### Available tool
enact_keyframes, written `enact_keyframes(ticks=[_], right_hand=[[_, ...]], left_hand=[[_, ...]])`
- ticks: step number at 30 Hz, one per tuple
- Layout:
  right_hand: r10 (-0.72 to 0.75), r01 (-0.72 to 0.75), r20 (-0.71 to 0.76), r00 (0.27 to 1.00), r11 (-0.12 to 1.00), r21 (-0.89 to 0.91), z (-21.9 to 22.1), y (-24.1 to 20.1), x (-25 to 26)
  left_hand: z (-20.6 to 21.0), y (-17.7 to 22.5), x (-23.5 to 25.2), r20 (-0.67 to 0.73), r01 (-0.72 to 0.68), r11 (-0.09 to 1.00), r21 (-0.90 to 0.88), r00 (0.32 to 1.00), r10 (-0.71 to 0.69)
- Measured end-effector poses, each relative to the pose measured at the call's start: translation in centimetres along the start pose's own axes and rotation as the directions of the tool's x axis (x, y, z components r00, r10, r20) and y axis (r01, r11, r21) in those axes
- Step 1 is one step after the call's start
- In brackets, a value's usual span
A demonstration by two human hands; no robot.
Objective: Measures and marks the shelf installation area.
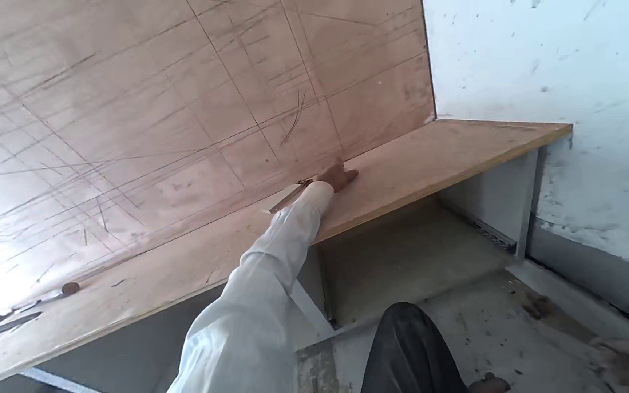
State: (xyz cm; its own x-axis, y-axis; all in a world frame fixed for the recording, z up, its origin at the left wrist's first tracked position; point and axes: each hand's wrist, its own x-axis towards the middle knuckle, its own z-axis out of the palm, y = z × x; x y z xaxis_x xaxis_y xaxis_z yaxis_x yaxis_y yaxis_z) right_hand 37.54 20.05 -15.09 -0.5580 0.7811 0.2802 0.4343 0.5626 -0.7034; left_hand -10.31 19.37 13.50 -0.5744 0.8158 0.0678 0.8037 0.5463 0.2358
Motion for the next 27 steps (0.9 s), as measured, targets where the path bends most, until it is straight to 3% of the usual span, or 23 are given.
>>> enact_keyframes(ticks=[3, 5, 6, 8, 11, 13, 16, 20, 21, 23, 24, 25, 27], right_hand=[[-0.050, 0.051, -0.049, 0.998, 0.999, 0.013, 1.5, -0.9, 0.6], [-0.086, 0.113, -0.130, 0.988, 0.968, 0.222, 2.8, -1.7, 1.3], [-0.042, 0.111, -0.167, 0.985, 0.897, 0.427, 3.2, -3.5, 1.5], [0.093, 0.015, -0.089, 0.992, 0.597, 0.802, 3.9, -7.8, 1.9], [0.162, -0.059, 0.017, 0.987, 0.256, 0.965, 4.9, -12.7, 1.3], [0.222, -0.027, -0.007, 0.975, 0.149, 0.988, 4.8, -14.4, 0.9], [0.342, -0.099, 0.049, 0.938, 0.131, 0.986, 2.8, -14.2, 1.5], [0.208, -0.157, 0.111, 0.972, 0.216, 0.964, 1.3, -11.8, 1.5], [0.195, -0.172, 0.127, 0.972, 0.233, 0.957, 1.5, -11.5, 1.6], [0.216, -0.209, 0.154, 0.964, 0.257, 0.944, 2.7, -11.0, 1.8], [0.222, -0.218, 0.163, 0.961, 0.255, 0.942, 3.7, -10.6, 1.9], [0.237, -0.212, 0.156, 0.959, 0.235, 0.949, 5.1, -10.3, 1.9], [0.326, -0.159, 0.095, 0.940, 0.173, 0.972, 7.5, -9.5, 2.0]], left_hand=[[0.3, 2.4, -3.8, -0.083, -0.115, 0.992, -0.043, 0.990, 0.112], [0.6, 4.3, -8.0, -0.194, -0.307, 0.945, -0.117, 0.940, 0.281], [1.4, 5.0, -10.2, -0.257, -0.430, 0.886, -0.172, 0.888, 0.381], [3.9, 6.4, -14.7, -0.355, -0.689, 0.684, -0.239, 0.718, 0.599], [9.5, 8.6, -19.8, -0.325, -0.846, 0.397, -0.356, 0.510, 0.796], [13.8, 9.7, -20.8, -0.284, -0.838, 0.319, -0.442, 0.468, 0.837], [17.9, 10.3, -20.5, -0.309, -0.797, 0.325, -0.509, 0.522, 0.795], [21.4, 10.6, -20.4, -0.462, -0.739, 0.269, -0.617, 0.617, 0.636], [22.0, 10.9, -20.6, -0.452, -0.664, 0.233, -0.710, 0.684, 0.573], [22.5, 12.4, -21.0, -0.304, -0.371, 0.151, -0.916, 0.890, 0.339], [22.5, 13.3, -21.0, -0.196, -0.225, 0.114, -0.968, 0.956, 0.219], [22.7, 13.9, -21.1, -0.109, -0.123, 0.090, -0.988, 0.984, 0.144], [24.2, 14.4, -21.2, -0.049, -0.060, 0.102, -0.993, 0.993, 0.107]])
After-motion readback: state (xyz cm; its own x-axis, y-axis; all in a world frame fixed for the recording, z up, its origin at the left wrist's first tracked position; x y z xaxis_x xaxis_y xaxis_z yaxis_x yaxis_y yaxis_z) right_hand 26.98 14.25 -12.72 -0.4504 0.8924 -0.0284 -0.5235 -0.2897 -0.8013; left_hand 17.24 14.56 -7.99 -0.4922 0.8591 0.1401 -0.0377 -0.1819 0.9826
